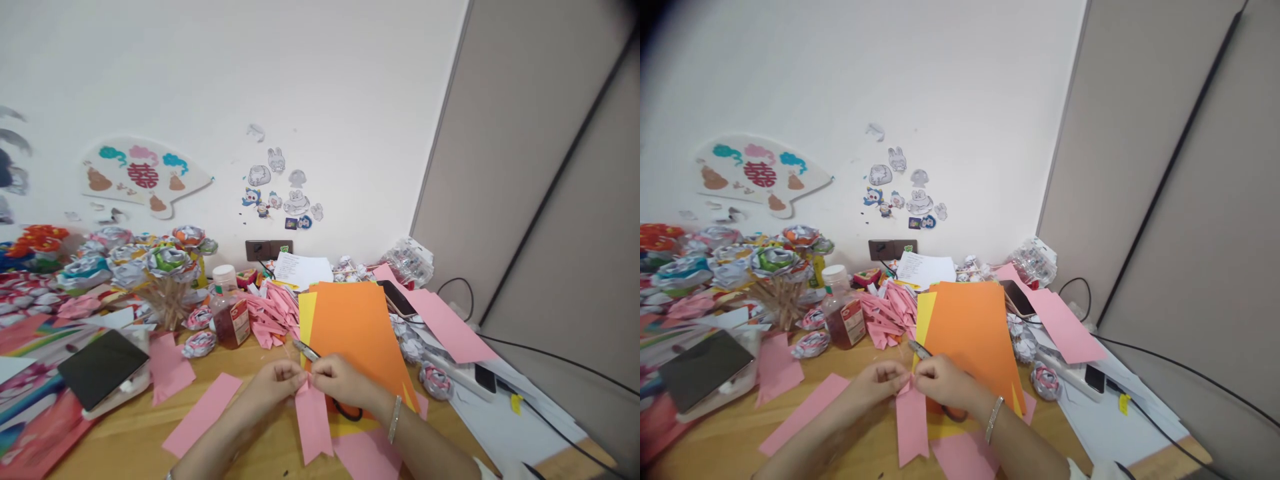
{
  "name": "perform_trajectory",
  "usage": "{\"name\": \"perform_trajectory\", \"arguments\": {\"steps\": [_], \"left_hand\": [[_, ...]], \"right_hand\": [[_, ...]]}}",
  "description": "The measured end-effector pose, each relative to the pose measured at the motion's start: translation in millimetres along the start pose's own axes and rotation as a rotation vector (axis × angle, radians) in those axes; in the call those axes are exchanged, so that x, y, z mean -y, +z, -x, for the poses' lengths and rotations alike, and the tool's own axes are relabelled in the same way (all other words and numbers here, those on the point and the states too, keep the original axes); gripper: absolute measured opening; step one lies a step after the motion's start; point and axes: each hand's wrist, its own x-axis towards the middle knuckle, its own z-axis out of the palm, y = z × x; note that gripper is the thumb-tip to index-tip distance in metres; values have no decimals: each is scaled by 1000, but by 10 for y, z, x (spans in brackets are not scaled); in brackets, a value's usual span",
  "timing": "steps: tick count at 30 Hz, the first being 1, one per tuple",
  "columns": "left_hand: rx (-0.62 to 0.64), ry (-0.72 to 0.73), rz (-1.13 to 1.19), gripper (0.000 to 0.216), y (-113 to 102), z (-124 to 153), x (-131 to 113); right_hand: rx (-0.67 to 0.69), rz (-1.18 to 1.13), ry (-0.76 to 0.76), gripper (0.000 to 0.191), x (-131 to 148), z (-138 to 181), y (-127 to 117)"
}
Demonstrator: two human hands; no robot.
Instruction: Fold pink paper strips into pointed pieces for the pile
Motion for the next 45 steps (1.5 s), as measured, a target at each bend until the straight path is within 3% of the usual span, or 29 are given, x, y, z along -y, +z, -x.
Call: {"name": "perform_trajectory", "arguments": {"steps": [8,27,35,45], "left_hand": [[-40,61,-225,38,-16,-12,-10],[-153,246,-502,24,36,54,-79],[-176,178,-640,22,81,70,-105],[-165,200,-767,20,84,113,-107]], "right_hand": [[12,-53,5,29,3,14,-8],[25,-48,4,26,-44,13,20],[3,-5,44,24,-91,16,52],[-3,67,75,22,-100,13,90]]}}
